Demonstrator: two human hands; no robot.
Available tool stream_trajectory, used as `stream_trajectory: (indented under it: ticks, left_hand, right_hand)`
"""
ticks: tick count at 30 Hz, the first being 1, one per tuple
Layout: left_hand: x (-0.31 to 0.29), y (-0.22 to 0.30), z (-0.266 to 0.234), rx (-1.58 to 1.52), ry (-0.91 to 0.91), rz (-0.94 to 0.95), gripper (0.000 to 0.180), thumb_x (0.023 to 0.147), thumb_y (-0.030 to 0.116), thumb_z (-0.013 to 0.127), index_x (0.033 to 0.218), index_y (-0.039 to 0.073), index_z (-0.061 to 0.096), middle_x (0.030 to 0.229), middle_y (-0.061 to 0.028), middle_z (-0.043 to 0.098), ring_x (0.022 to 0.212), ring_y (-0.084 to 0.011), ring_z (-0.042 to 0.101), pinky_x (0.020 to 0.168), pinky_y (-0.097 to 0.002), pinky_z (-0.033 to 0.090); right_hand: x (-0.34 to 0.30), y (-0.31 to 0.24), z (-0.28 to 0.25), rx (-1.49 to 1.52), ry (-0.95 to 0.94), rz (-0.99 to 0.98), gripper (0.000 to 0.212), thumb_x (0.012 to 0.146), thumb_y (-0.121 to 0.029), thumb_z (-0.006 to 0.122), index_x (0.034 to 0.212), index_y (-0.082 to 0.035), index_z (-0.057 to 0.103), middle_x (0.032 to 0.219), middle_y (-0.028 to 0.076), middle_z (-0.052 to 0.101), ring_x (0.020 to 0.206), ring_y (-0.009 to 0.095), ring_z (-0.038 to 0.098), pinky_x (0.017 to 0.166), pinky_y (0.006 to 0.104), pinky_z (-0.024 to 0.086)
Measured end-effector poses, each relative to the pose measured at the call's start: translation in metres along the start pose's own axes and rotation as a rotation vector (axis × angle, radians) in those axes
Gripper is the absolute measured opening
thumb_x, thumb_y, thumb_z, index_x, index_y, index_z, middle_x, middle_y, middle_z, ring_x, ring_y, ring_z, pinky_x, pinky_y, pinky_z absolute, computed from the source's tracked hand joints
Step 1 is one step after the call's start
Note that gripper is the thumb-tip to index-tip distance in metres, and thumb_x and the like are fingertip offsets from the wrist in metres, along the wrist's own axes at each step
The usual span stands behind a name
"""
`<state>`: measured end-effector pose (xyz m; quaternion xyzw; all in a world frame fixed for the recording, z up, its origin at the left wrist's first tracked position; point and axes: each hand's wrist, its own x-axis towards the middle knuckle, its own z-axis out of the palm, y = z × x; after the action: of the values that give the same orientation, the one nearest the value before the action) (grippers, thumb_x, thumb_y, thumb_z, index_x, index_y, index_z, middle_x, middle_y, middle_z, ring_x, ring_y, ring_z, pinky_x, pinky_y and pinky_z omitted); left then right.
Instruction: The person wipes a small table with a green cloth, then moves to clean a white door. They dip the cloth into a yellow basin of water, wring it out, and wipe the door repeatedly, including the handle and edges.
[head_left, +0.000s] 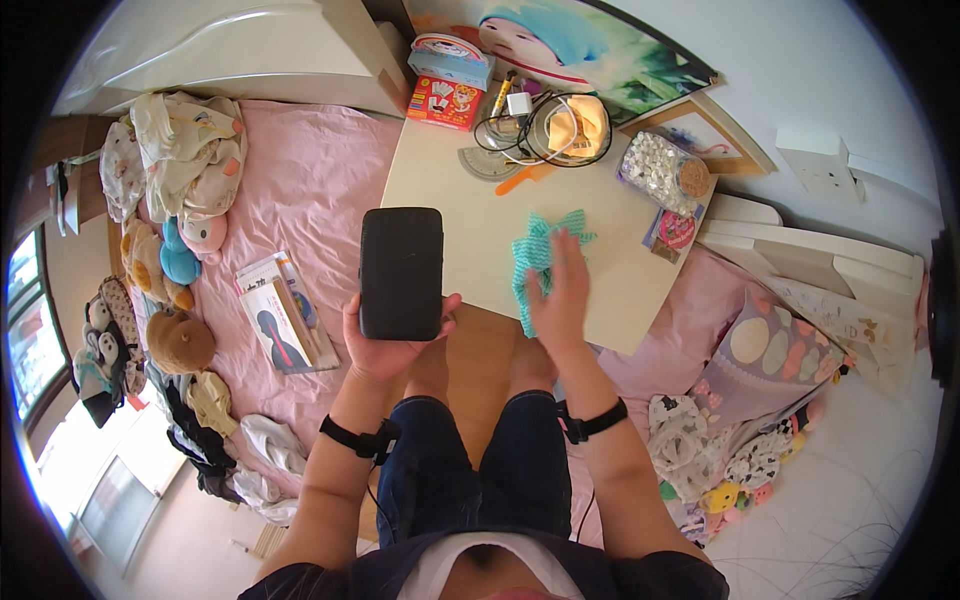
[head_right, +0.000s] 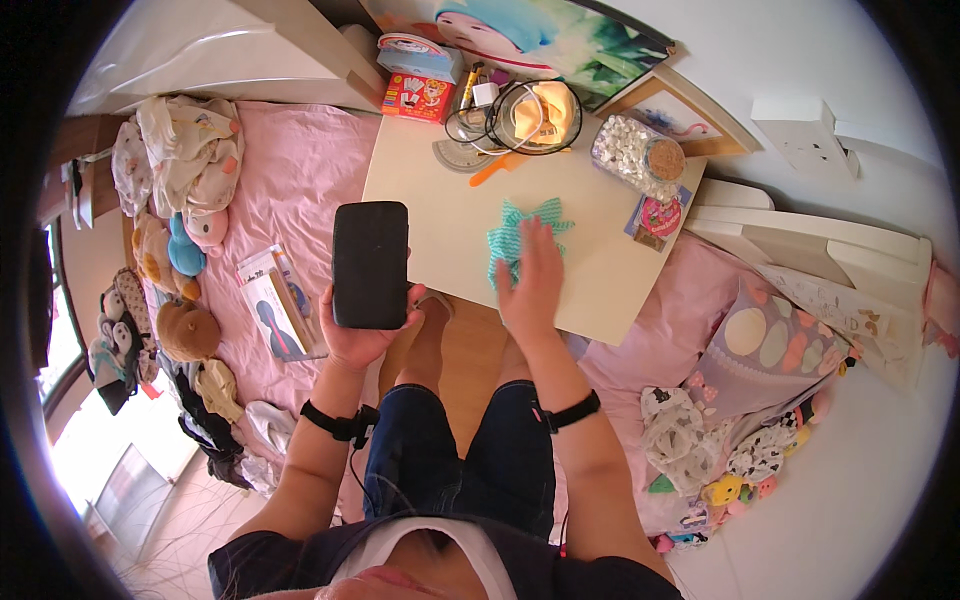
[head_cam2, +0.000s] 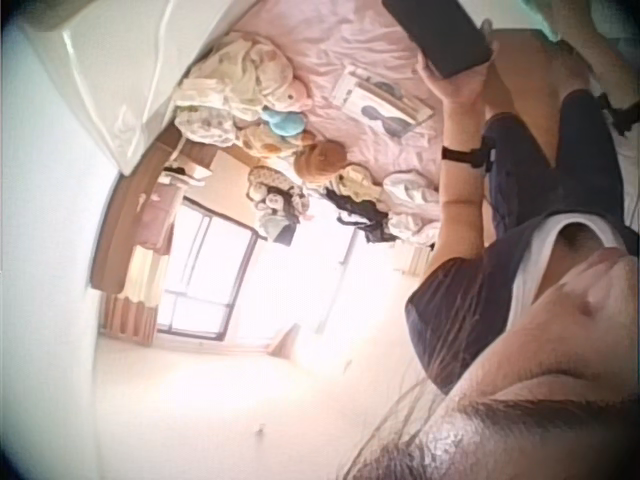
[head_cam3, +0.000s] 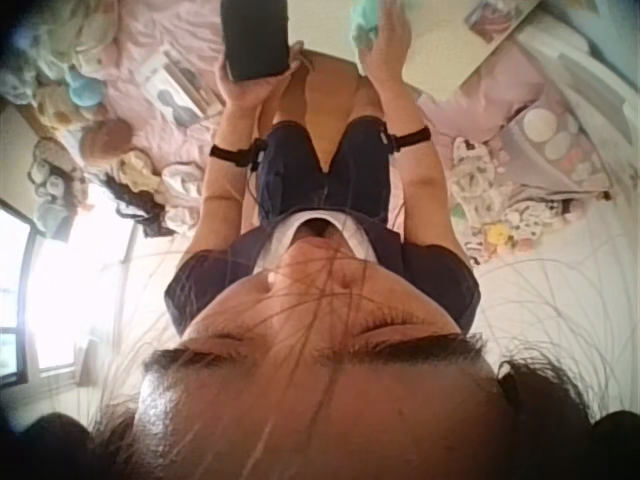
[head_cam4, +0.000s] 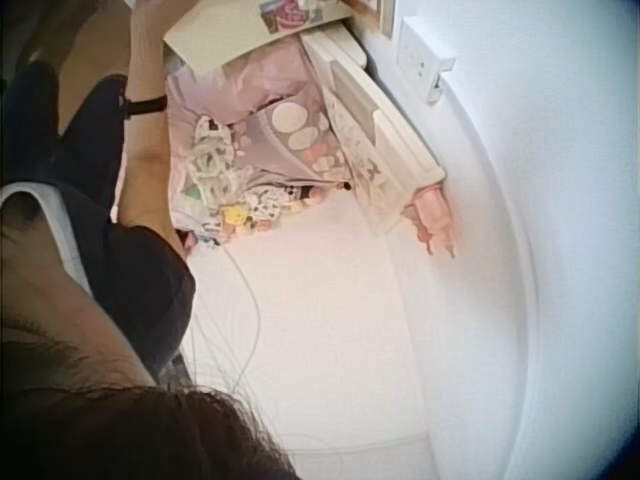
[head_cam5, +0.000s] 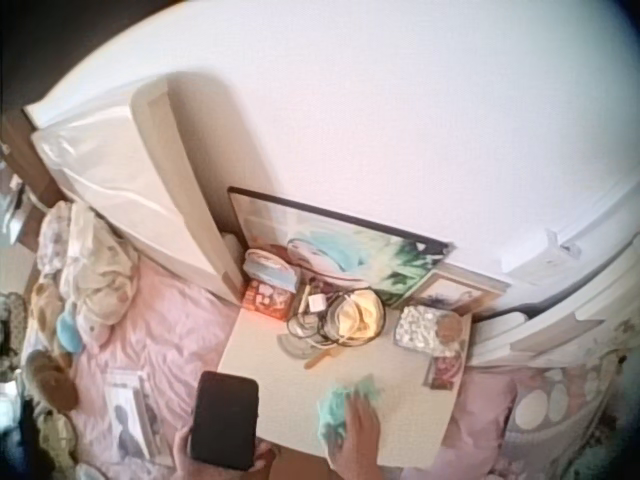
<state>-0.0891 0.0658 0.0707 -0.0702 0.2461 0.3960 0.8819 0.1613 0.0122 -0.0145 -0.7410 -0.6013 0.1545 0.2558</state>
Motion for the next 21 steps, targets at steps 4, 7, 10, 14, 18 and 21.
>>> stream_trajectory:
  ticks: [4, 7, 10, 14, 18, 21]
  left_hand:
    - [-0.003, -0.009, -0.006, 0.006, 0.034, -0.016, 0.082, 0.093, 0.063, 0.042, 0.153, 0.009, 0.030, 0.153, -0.0176, 0.037, 0.134, -0.0439, 0.042, 0.104, -0.0598, 0.039]
    - [-0.003, -0.012, -0.021, 0.181, 0.111, -0.022, 0.083, 0.095, 0.066, 0.039, 0.153, 0.006, 0.031, 0.151, -0.0182, 0.040, 0.137, -0.0400, 0.040, 0.108, -0.0569, 0.037]
    - [-0.006, -0.021, -0.033, 0.331, 0.099, -0.049, 0.074, 0.099, 0.056, 0.041, 0.151, 0.004, 0.032, 0.148, -0.0160, 0.045, 0.137, -0.0359, 0.042, 0.111, -0.0516, 0.036]
    - [-0.004, -0.040, -0.035, 0.262, 0.346, 0.041, 0.065, 0.100, 0.051, 0.044, 0.147, 0.006, 0.040, 0.144, -0.0136, 0.050, 0.130, -0.0338, 0.049, 0.111, -0.0502, 0.037]
    - [0.012, -0.006, -0.033, 0.163, 0.246, -0.021, 0.059, 0.101, 0.047, 0.045, 0.141, 0.003, 0.046, 0.132, -0.0159, 0.058, 0.114, -0.0324, 0.060, 0.098, -0.0454, 0.050]
    - [0.041, 0.012, -0.034, 0.874, 0.381, 0.342, 0.055, 0.100, 0.038, 0.053, 0.144, 0.006, 0.045, 0.133, -0.0151, 0.056, 0.115, -0.0284, 0.058, 0.097, -0.0400, 0.048]
  right_hand:
    - [-0.007, -0.011, 0.012, -0.039, -0.286, 0.043, 0.044, 0.089, -0.002, 0.060, 0.133, -0.006, 0.057, 0.138, 0.014, 0.052, 0.127, 0.036, 0.048, 0.106, 0.0419, 0.041]
    - [0.003, -0.027, 0.009, 0.445, -0.168, 0.166, 0.042, 0.092, 0.001, 0.056, 0.133, -0.006, 0.058, 0.135, 0.012, 0.057, 0.122, 0.032, 0.054, 0.104, 0.0390, 0.043]
    - [0.017, -0.055, 0.007, 0.685, -0.091, 0.145, 0.043, 0.094, 0.003, 0.051, 0.137, -0.004, 0.055, 0.139, 0.013, 0.056, 0.127, 0.032, 0.054, 0.105, 0.0365, 0.042]
    - [0.011, -0.103, 0.010, 0.546, -0.148, -0.044, 0.051, 0.090, 0.004, 0.050, 0.141, -0.006, 0.051, 0.151, 0.017, 0.044, 0.141, 0.038, 0.039, 0.115, 0.0414, 0.033]
    - [-0.045, -0.134, -0.004, 0.834, -0.418, -0.145, 0.047, 0.091, 0.004, 0.050, 0.137, -0.004, 0.052, 0.145, 0.017, 0.049, 0.135, 0.039, 0.045, 0.111, 0.0435, 0.037]
    - [-0.078, -0.136, -0.011, 1.103, -0.634, 0.337, 0.040, 0.094, 0.002, 0.048, 0.133, -0.002, 0.054, 0.135, 0.018, 0.056, 0.124, 0.036, 0.054, 0.105, 0.0419, 0.041]
